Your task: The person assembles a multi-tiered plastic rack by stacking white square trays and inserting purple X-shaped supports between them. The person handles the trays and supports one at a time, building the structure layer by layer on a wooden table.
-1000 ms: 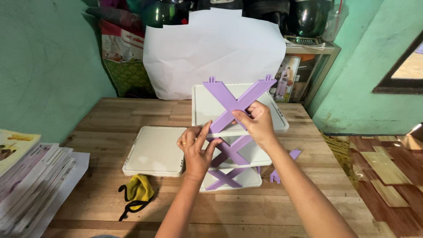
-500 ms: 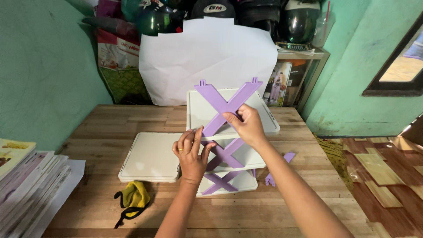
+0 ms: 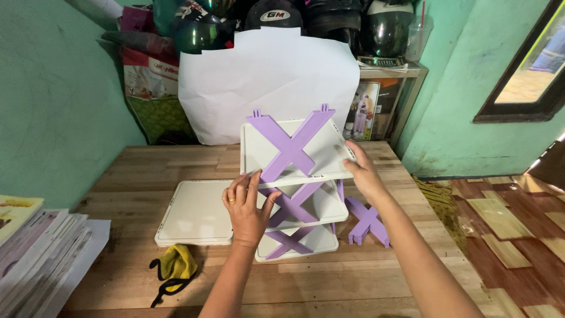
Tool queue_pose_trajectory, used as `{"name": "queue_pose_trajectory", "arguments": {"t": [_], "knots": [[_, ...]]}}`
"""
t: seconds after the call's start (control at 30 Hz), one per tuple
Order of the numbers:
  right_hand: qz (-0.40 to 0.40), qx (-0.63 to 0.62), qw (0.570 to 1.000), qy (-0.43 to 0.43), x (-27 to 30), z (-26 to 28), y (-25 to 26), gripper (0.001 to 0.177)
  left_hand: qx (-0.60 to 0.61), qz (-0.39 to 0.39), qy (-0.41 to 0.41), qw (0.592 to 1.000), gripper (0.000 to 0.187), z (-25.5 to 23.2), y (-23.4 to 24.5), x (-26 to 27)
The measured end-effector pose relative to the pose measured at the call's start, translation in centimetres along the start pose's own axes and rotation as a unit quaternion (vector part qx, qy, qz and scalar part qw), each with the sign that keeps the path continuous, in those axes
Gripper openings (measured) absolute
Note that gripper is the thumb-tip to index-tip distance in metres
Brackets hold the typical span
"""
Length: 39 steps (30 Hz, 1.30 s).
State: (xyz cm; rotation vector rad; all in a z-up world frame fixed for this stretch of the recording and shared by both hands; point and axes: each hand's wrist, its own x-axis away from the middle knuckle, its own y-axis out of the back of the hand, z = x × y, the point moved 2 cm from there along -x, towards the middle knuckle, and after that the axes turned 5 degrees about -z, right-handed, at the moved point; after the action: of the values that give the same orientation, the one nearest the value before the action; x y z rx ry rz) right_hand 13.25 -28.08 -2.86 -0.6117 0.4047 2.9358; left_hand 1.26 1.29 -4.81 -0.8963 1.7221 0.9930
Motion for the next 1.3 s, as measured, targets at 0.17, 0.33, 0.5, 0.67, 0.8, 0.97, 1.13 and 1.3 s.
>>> {"name": "queue_pose_trajectory", "arguments": {"t": [0.17,0.33,0.5,0.67,0.8,0.97,1.13,1.3], "knots": [[0.000,-0.079,0.997,-0.006,0.6,-1.4,-0.8,0.047,0.020,0.012,0.012,1.000,0.068,0.3,-0.1,-0.2],[-0.061,-0.001,0.996,0.068,3.0,-0.3,-1.9,0.036,0.032,0.051,0.050,0.997,0.065,1.7,-1.1,-1.1],[-0.128,0.161,0.962,0.178,7.5,2.3,-2.8,0.032,0.034,0.080,0.099,0.991,0.064,3.6,-3.0,-2.1],[-0.056,0.151,0.980,0.116,10.1,3.7,-4.1,0.046,0.027,0.088,0.142,0.986,0.070,5.5,-4.9,-3.4],[-0.003,0.136,0.969,0.207,11.1,4.0,-4.2,0.051,0.002,-0.011,0.229,0.973,0.065,4.1,-5.8,-2.8],[0.019,-0.014,0.995,0.100,9.0,0.2,-1.1,0.053,0.061,-0.045,0.247,0.966,0.063,-3.7,-4.3,1.1],[-0.071,-0.010,0.996,0.051,6.9,-10.9,3.3,0.026,0.378,0.044,0.467,0.799,0.067,-10.4,-5.0,2.7],[-0.123,0.159,0.978,-0.053,8.9,-23.5,7.8,0.028,0.460,0.049,0.457,0.759,0.058,-12.0,-6.0,1.0]]}}
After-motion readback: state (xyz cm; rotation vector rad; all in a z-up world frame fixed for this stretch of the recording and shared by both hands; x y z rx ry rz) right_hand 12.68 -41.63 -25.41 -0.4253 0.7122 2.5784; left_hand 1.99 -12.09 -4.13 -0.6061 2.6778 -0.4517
